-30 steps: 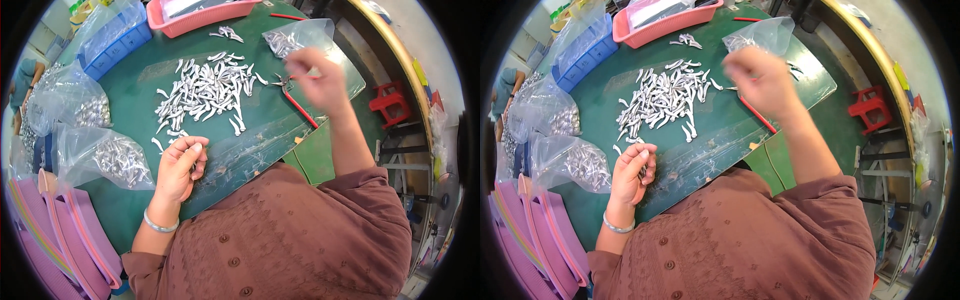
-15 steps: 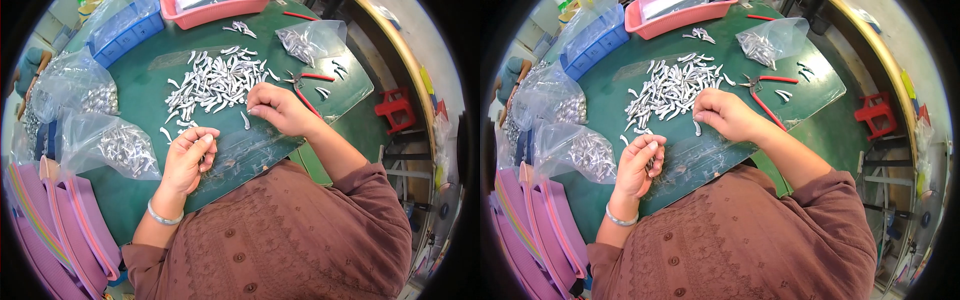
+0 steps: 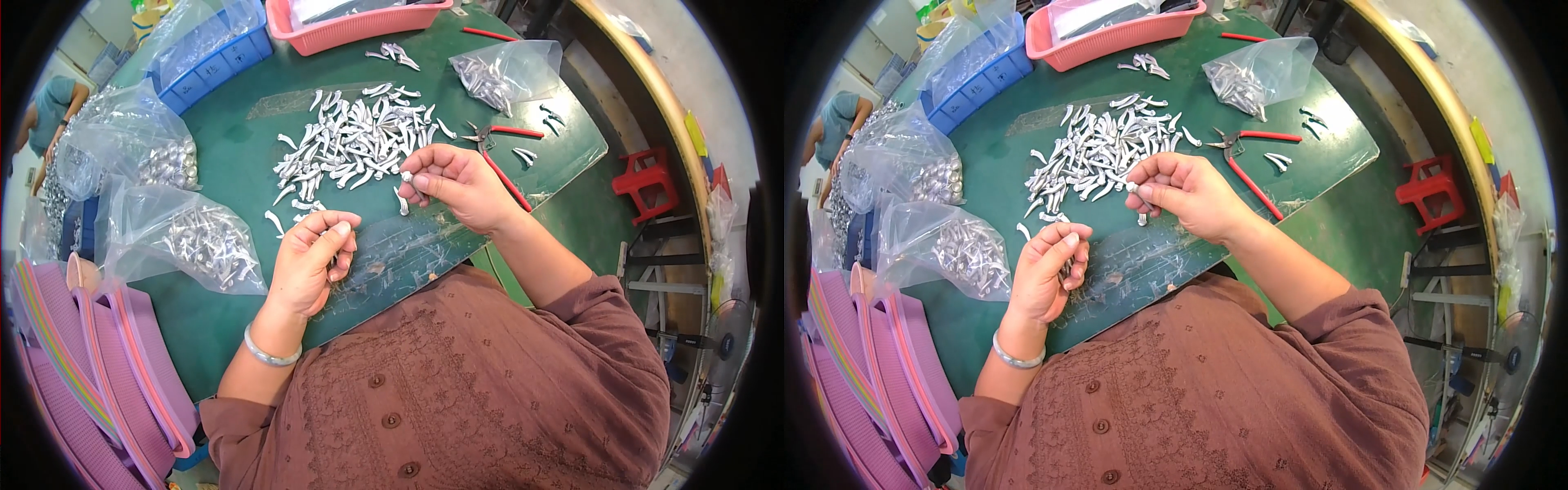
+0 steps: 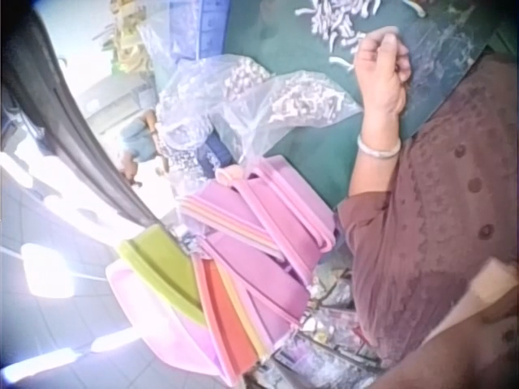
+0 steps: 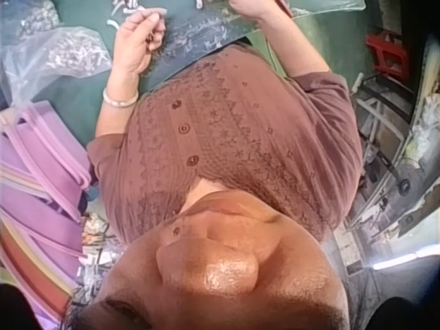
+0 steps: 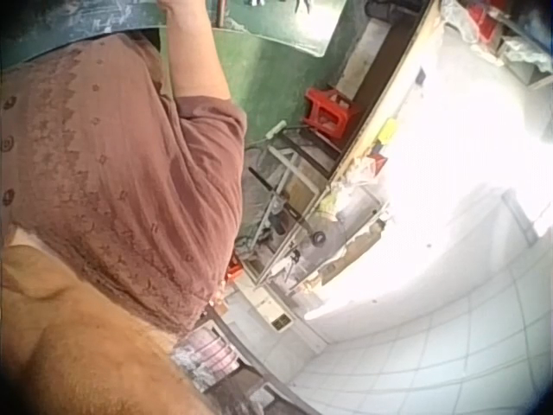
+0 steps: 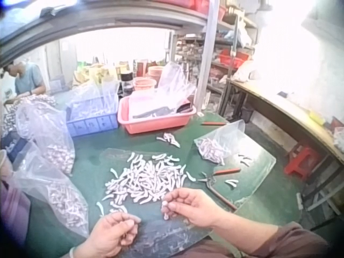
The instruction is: The person assembles small curved metal components by inserting plastic pieces into them by hand at a workbench.
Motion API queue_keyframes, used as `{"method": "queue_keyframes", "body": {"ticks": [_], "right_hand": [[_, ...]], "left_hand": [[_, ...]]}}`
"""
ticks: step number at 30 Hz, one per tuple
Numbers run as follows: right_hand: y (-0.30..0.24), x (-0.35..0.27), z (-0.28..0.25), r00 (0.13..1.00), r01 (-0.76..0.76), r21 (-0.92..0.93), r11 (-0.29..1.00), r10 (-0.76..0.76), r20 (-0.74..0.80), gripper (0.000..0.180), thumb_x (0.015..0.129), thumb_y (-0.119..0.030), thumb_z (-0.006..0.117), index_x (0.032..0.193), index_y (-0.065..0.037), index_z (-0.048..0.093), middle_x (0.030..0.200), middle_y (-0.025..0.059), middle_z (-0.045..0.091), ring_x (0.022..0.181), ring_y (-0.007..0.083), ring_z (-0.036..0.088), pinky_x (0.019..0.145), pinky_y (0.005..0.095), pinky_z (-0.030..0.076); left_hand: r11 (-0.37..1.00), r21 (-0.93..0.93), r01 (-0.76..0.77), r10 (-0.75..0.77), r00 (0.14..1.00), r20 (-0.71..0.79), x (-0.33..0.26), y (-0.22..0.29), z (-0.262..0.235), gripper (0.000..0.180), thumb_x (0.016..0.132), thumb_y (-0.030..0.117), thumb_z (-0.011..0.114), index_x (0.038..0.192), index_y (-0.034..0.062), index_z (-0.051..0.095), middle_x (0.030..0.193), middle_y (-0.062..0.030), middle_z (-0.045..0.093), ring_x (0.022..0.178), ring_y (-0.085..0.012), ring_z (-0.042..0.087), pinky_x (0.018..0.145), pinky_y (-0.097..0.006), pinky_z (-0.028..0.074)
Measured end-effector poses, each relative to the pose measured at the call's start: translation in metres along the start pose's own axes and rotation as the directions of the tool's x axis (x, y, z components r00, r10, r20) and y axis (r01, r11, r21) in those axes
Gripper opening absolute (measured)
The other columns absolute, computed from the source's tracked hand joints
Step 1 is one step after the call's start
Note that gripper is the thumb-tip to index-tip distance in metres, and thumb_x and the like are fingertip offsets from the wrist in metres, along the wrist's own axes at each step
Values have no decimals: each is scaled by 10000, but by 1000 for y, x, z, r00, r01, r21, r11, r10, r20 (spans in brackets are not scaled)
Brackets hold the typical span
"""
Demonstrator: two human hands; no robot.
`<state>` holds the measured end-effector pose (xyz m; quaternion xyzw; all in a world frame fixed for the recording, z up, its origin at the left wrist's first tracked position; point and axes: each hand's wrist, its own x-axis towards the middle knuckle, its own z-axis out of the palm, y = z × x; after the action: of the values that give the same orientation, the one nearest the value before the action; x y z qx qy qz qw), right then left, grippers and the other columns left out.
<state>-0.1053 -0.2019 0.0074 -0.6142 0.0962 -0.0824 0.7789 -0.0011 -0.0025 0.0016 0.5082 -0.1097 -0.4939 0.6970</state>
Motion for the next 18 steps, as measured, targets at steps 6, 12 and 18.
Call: {"method": "queue_keyframes", "body": {"ticks": [6,12,18], "right_hand": [[0,-2,6,1000,1,16,1000,-1,22,164,823,-31,500,980,1,535,835,63,594,761,100,564,660,215,445],[6,0,23,996,19,-58,998,-14,88,208,824,-6,500,1029,19,516,883,59,587,845,117,581,714,229,460],[5,4,45,992,58,-145,988,-41,120,235,819,18,483,1054,27,478,862,59,584,839,112,571,743,238,453]], "left_hand": [[1000,19,-7,7,1000,18,-1,-1,-1,135,851,116,486,936,37,556,691,-12,505,528,-49,429,422,-149,312],[1000,12,-6,6,1000,5,-2,1,1,137,843,102,500,949,37,555,685,-5,506,524,-43,428,421,-146,307],[995,40,-86,86,996,0,-3,-1,1,168,803,94,575,963,43,573,677,19,526,506,-17,425,427,-131,326]]}}
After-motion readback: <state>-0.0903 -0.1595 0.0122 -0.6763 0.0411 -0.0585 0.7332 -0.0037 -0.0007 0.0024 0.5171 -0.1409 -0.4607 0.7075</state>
